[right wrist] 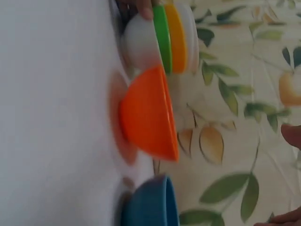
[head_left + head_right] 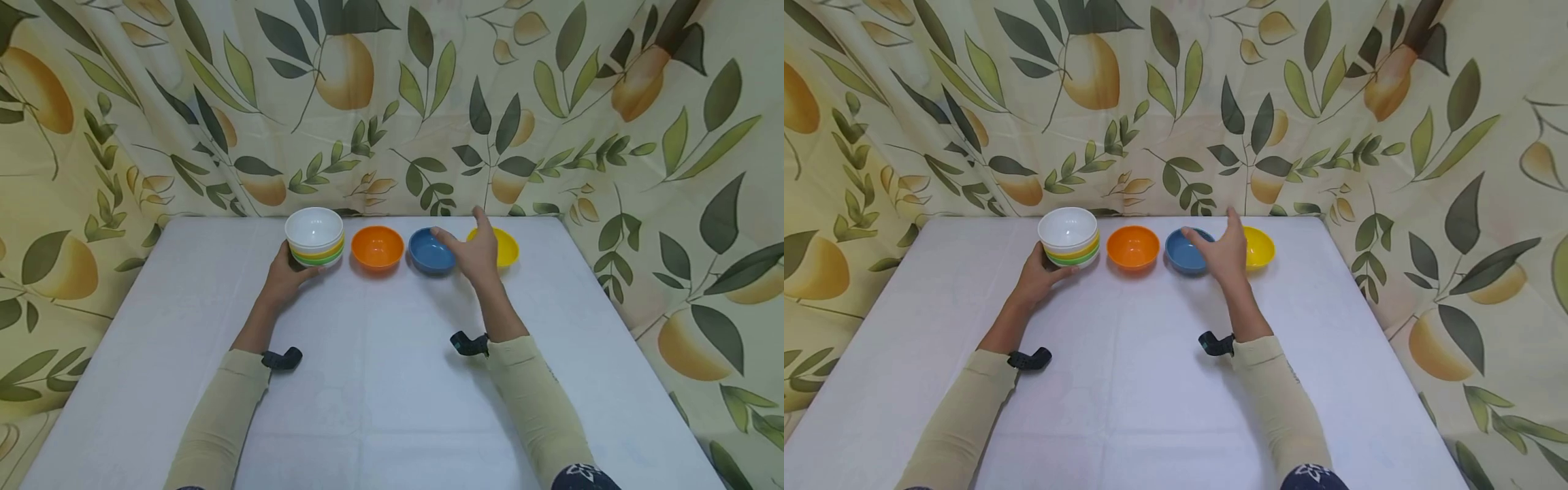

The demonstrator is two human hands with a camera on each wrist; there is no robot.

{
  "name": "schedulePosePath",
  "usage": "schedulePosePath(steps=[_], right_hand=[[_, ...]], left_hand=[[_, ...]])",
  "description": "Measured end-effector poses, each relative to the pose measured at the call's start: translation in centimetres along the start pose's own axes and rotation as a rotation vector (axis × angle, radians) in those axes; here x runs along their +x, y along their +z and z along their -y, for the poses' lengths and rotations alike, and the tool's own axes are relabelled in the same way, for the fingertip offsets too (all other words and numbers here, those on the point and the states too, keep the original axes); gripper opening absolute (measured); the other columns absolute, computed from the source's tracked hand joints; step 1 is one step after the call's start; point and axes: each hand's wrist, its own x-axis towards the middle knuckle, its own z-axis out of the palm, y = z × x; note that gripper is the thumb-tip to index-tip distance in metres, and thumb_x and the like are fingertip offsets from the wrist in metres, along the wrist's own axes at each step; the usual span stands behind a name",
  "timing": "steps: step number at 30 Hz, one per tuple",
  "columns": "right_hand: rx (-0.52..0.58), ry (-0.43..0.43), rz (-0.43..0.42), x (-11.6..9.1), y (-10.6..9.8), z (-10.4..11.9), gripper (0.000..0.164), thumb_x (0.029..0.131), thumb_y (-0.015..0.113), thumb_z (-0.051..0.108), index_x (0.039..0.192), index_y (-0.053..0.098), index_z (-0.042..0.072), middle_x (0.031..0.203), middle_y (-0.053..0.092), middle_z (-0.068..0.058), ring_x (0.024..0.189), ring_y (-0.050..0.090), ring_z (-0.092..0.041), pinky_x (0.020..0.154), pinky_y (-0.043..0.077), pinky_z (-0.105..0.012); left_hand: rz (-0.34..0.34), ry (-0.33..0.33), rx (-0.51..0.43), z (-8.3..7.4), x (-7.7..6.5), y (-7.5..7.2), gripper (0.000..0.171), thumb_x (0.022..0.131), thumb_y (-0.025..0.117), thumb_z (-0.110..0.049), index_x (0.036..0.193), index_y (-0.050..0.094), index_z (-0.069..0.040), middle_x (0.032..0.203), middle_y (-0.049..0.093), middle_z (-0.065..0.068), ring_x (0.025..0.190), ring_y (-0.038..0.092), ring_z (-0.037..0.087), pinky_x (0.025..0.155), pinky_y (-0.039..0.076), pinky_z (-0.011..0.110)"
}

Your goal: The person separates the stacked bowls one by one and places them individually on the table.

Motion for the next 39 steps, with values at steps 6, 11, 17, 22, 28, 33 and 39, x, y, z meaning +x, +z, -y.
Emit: schedulePosePath(steps=[6, 11, 17, 22, 28, 33, 39], right_hand=[[-0.048, -0.105, 0.222, 0.1, 5.4, 4.5, 0.11, 0.086, 0.083, 0.053, 0.168, 0.023, 0.01, 0.171, 0.029, -0.01, 0.156, 0.025, -0.032, 0.126, 0.025, -0.055], [-0.109, -0.163, 0.371, 0.2, 9.7, 7.4, 0.111, 0.085, 0.085, 0.054, 0.166, 0.026, 0.008, 0.169, 0.033, -0.011, 0.154, 0.031, -0.032, 0.124, 0.031, -0.054], [-0.144, -0.254, 0.49, 0.5, 13.8, 8.4, 0.113, 0.081, 0.089, 0.051, 0.165, 0.029, 0.003, 0.166, 0.038, -0.015, 0.151, 0.037, -0.033, 0.122, 0.035, -0.052], [-0.168, -0.333, 0.555, 0.8, 16.0, 8.8, 0.104, 0.078, 0.093, 0.045, 0.157, 0.041, 0.001, 0.149, 0.056, -0.016, 0.133, 0.054, -0.032, 0.112, 0.048, -0.044], [-0.201, -0.352, 0.581, 1.0, 17.3, 8.9, 0.098, 0.077, 0.093, 0.045, 0.153, 0.046, 0.004, 0.136, 0.064, -0.013, 0.12, 0.061, -0.028, 0.099, 0.055, -0.037], [-0.193, -0.319, 0.586, 1.0, 17.6, 9.0, 0.1, 0.077, 0.093, 0.046, 0.154, 0.045, 0.004, 0.138, 0.063, -0.013, 0.121, 0.06, -0.028, 0.099, 0.055, -0.037], [-0.143, -0.296, 0.578, 1.1, 17.7, 9.2, 0.095, 0.077, 0.095, 0.043, 0.151, 0.049, 0.005, 0.138, 0.063, -0.012, 0.121, 0.059, -0.028, 0.1, 0.055, -0.038]], left_hand=[[0.002, -0.009, 0.002, 0.2, 0.1, -0.1, 0.109, 0.087, 0.089, -0.027, 0.167, 0.018, -0.009, 0.168, 0.032, 0.015, 0.157, 0.023, 0.031, 0.129, 0.017, 0.05], [0.007, -0.009, -0.004, 0.1, 0.2, 0.0, 0.108, 0.087, 0.089, -0.029, 0.167, 0.018, -0.01, 0.168, 0.032, 0.014, 0.157, 0.024, 0.031, 0.129, 0.017, 0.051], [0.019, -0.007, 0.002, -0.2, 0.0, -0.1, 0.108, 0.088, 0.088, -0.029, 0.167, 0.018, -0.009, 0.167, 0.032, 0.015, 0.156, 0.025, 0.032, 0.129, 0.019, 0.05], [0.029, 0.002, 0.01, -0.1, 0.1, -0.3, 0.105, 0.089, 0.086, -0.028, 0.167, 0.017, -0.009, 0.167, 0.032, 0.016, 0.156, 0.025, 0.033, 0.128, 0.02, 0.052], [0.043, 0.013, 0.016, 0.0, 0.0, -0.6, 0.104, 0.089, 0.086, -0.027, 0.167, 0.019, -0.008, 0.166, 0.033, 0.017, 0.156, 0.026, 0.034, 0.128, 0.019, 0.053], [0.05, 0.029, 0.014, 0.2, 0.1, -1.0, 0.103, 0.089, 0.087, -0.025, 0.166, 0.022, -0.007, 0.164, 0.036, 0.017, 0.155, 0.028, 0.034, 0.128, 0.02, 0.052], [0.055, 0.044, -0.005, 0.5, 0.6, -1.0, 0.102, 0.089, 0.087, -0.025, 0.166, 0.023, -0.008, 0.165, 0.036, 0.016, 0.154, 0.031, 0.034, 0.127, 0.025, 0.052]])
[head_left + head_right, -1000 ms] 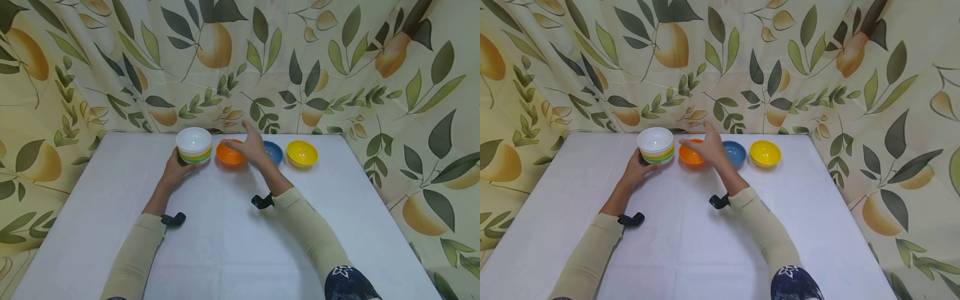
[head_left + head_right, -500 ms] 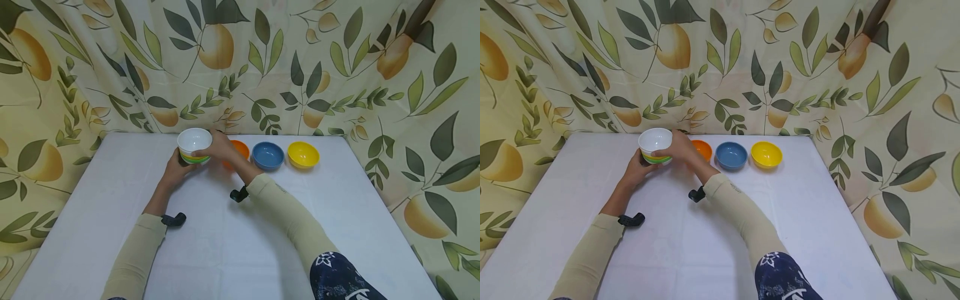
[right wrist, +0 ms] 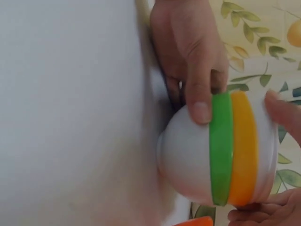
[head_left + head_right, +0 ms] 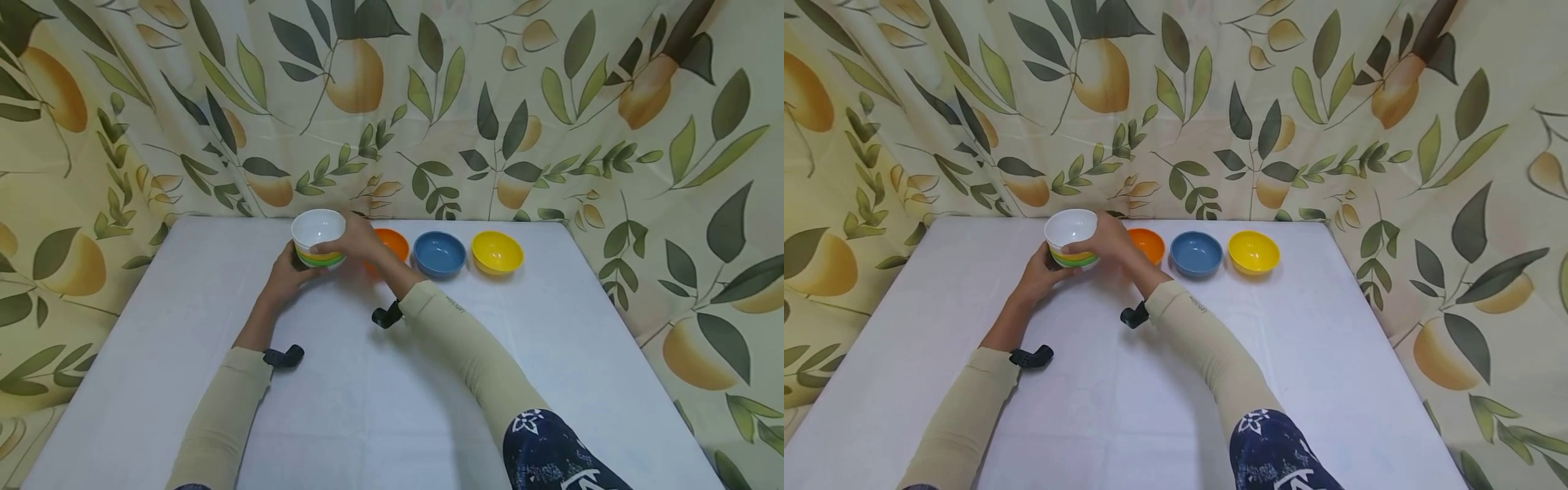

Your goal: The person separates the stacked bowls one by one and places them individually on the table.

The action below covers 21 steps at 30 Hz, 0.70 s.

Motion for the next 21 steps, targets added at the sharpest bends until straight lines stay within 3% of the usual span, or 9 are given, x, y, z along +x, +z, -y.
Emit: schedulePosePath(steps=[5, 21], right_hand=[[0.017, 0.028, -0.002, 0.2, -0.2, 0.2, 0.094, 0.076, 0.096, 0.04, 0.152, 0.051, 0.008, 0.139, 0.063, -0.011, 0.123, 0.058, -0.027, 0.103, 0.054, -0.038], [0.062, 0.066, 0.018, 0.1, -0.6, 1.1, 0.089, 0.075, 0.098, 0.034, 0.148, 0.055, 0.005, 0.137, 0.063, -0.011, 0.122, 0.057, -0.027, 0.104, 0.053, -0.037]], left_hand=[[0.0, -0.012, 0.006, 0.0, 0.2, 0.2, 0.102, 0.089, 0.087, -0.026, 0.166, 0.023, -0.01, 0.166, 0.035, 0.015, 0.154, 0.032, 0.034, 0.126, 0.029, 0.05], [0.019, -0.04, 0.036, -0.5, 0.0, -0.3, 0.102, 0.09, 0.086, -0.025, 0.167, 0.021, -0.009, 0.167, 0.033, 0.016, 0.155, 0.029, 0.035, 0.127, 0.026, 0.051]])
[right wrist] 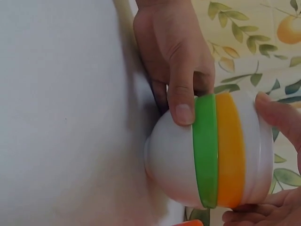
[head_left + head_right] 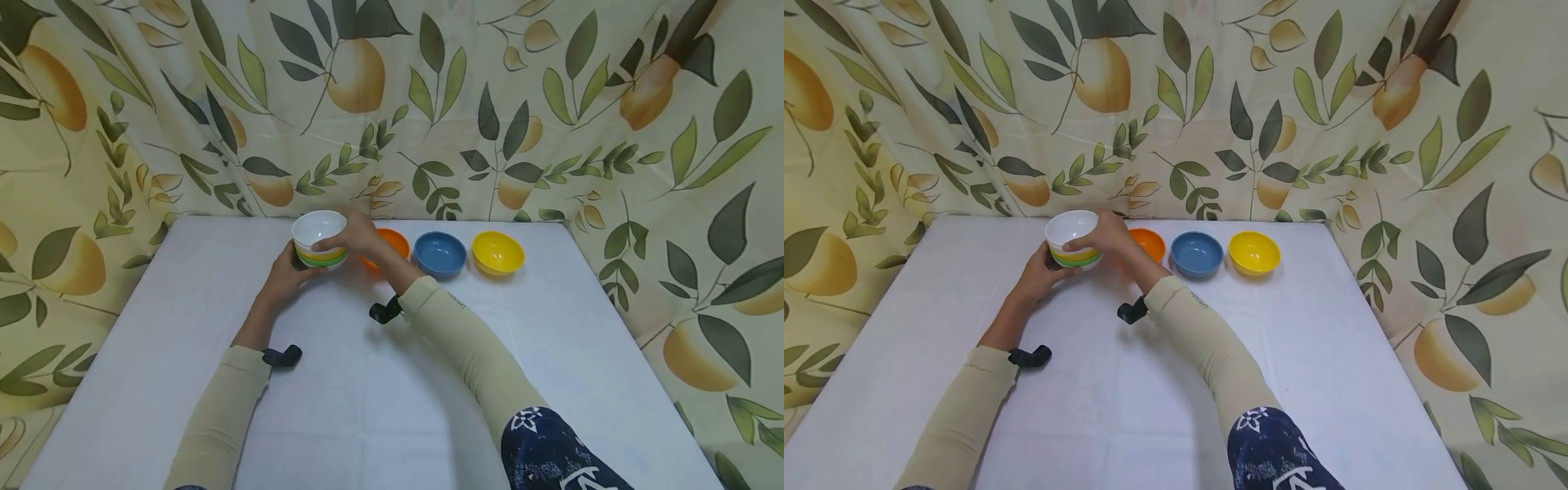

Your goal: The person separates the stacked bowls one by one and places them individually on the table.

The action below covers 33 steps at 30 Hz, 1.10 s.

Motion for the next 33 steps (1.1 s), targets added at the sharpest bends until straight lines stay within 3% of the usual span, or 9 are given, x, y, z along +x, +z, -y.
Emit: schedulePosePath(steps=[9, 13, 25, 33], right_hand=[[0.057, -0.015, -0.07, -0.2, -0.3, -0.4, 0.09, 0.076, 0.097, 0.035, 0.149, 0.053, 0.004, 0.138, 0.057, -0.011, 0.122, 0.057, -0.027, 0.103, 0.053, -0.037], [0.066, -0.059, -0.094, -1.0, -1.2, -0.1, 0.087, 0.076, 0.097, 0.035, 0.147, 0.056, 0.005, 0.136, 0.059, -0.01, 0.12, 0.059, -0.027, 0.101, 0.055, -0.039], [0.1, -0.174, -0.142, -6.2, -4.0, -0.5, 0.084, 0.073, 0.098, 0.03, 0.145, 0.06, 0.011, 0.134, 0.066, -0.004, 0.118, 0.061, -0.024, 0.099, 0.056, -0.041], [0.172, -0.174, -0.133, -9.2, -4.6, -1.7, 0.092, 0.072, 0.099, 0.024, 0.15, 0.054, 0.008, 0.138, 0.063, -0.007, 0.123, 0.059, -0.026, 0.103, 0.055, -0.044]], left_hand=[[0.016, 0.02, -0.01, 0.4, 0.1, -0.1, 0.101, 0.089, 0.087, -0.024, 0.167, 0.023, -0.012, 0.164, 0.038, 0.016, 0.152, 0.033, 0.035, 0.126, 0.027, 0.052], [0.023, 0.018, -0.017, 0.4, 0.2, -0.2, 0.1, 0.089, 0.087, -0.025, 0.167, 0.025, -0.014, 0.162, 0.04, 0.015, 0.151, 0.035, 0.035, 0.125, 0.028, 0.052], [0.022, -0.011, -0.033, 0.5, 0.2, -0.3, 0.102, 0.086, 0.09, -0.028, 0.166, 0.028, -0.016, 0.163, 0.041, 0.013, 0.152, 0.034, 0.035, 0.126, 0.026, 0.054], [0.013, -0.019, -0.014, 0.6, 0.2, -0.3, 0.104, 0.086, 0.09, -0.029, 0.167, 0.026, -0.014, 0.163, 0.04, 0.014, 0.151, 0.037, 0.036, 0.125, 0.029, 0.052]])
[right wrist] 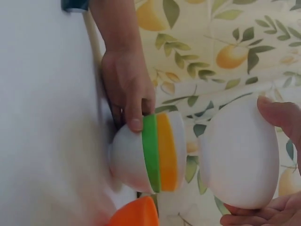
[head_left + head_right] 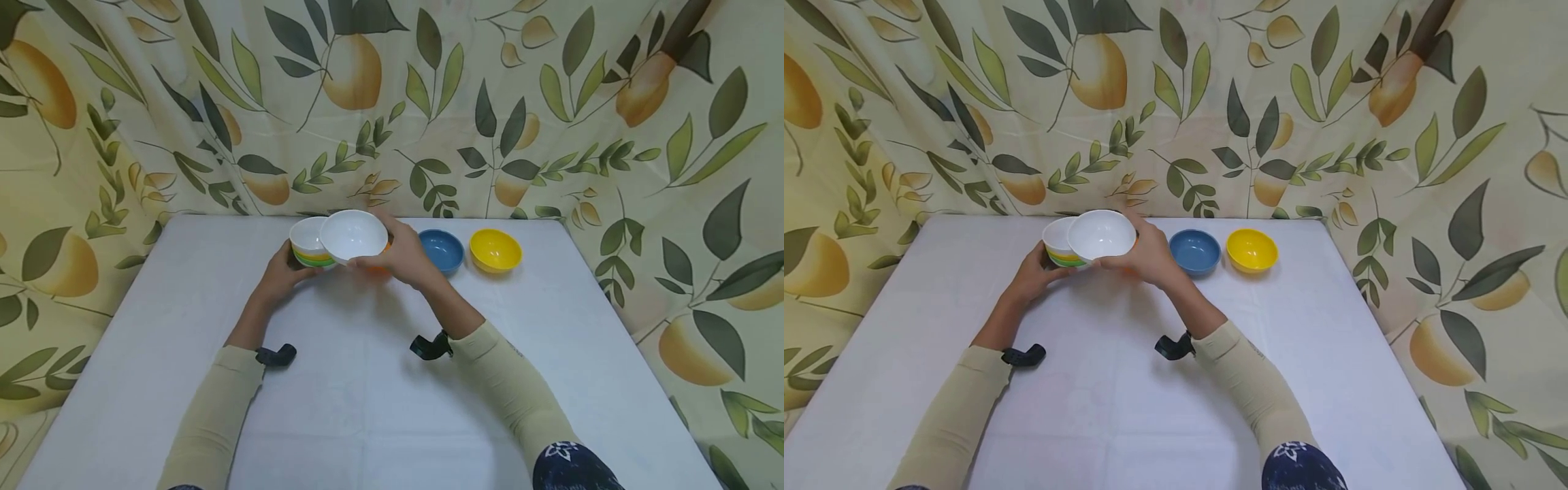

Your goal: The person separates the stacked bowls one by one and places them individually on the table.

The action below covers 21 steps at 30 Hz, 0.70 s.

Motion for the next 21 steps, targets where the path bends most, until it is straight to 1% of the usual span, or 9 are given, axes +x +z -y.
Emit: schedulePosePath(steps=[3, 8, 12, 15, 21], right_hand=[[-0.011, 0.02, 0.016, -0.9, -0.1, -0.2, 0.093, 0.073, 0.098, 0.026, 0.152, 0.052, 0.008, 0.139, 0.062, -0.007, 0.124, 0.059, -0.025, 0.103, 0.055, -0.044], [-0.02, 0.043, 0.032, -2.2, 0.1, -0.9, 0.091, 0.072, 0.098, 0.028, 0.15, 0.054, 0.009, 0.138, 0.063, -0.004, 0.121, 0.06, -0.025, 0.1, 0.057, -0.043], [-0.021, 0.06, 0.022, -3.0, 0.4, -1.6, 0.091, 0.07, 0.099, 0.028, 0.148, 0.056, 0.009, 0.135, 0.064, -0.003, 0.119, 0.06, -0.024, 0.099, 0.057, -0.044], [-0.03, 0.076, 0.033, -3.5, 0.7, -1.9, 0.089, 0.07, 0.099, 0.029, 0.146, 0.057, 0.009, 0.134, 0.064, -0.004, 0.119, 0.06, -0.026, 0.098, 0.058, -0.044], [-0.072, 0.108, 0.047, -4.2, 1.3, -2.4, 0.096, 0.07, 0.1, 0.031, 0.151, 0.054, 0.009, 0.138, 0.061, -0.007, 0.123, 0.055, -0.029, 0.099, 0.058, -0.046]], left_hand=[[0.0, 0.002, 0.0, 0.0, 0.0, 0.0, 0.105, 0.086, 0.089, -0.028, 0.167, 0.024, -0.012, 0.164, 0.039, 0.016, 0.151, 0.035, 0.037, 0.126, 0.028, 0.052], [0.004, -0.005, -0.006, 0.0, -0.2, -0.1, 0.107, 0.086, 0.09, -0.026, 0.168, 0.022, -0.011, 0.166, 0.035, 0.016, 0.154, 0.03, 0.036, 0.127, 0.023, 0.051], [0.009, -0.015, -0.011, -0.1, -0.2, -0.2, 0.109, 0.086, 0.09, -0.026, 0.168, 0.021, -0.01, 0.167, 0.033, 0.017, 0.155, 0.029, 0.036, 0.127, 0.023, 0.052], [0.008, -0.012, -0.007, -0.3, -0.2, -0.2, 0.109, 0.086, 0.09, -0.026, 0.168, 0.021, -0.009, 0.167, 0.033, 0.018, 0.155, 0.028, 0.036, 0.127, 0.023, 0.052], [0.003, -0.013, 0.0, -0.3, -0.1, -0.1, 0.108, 0.086, 0.09, -0.026, 0.168, 0.022, -0.009, 0.167, 0.033, 0.017, 0.155, 0.029, 0.035, 0.127, 0.025, 0.051]])
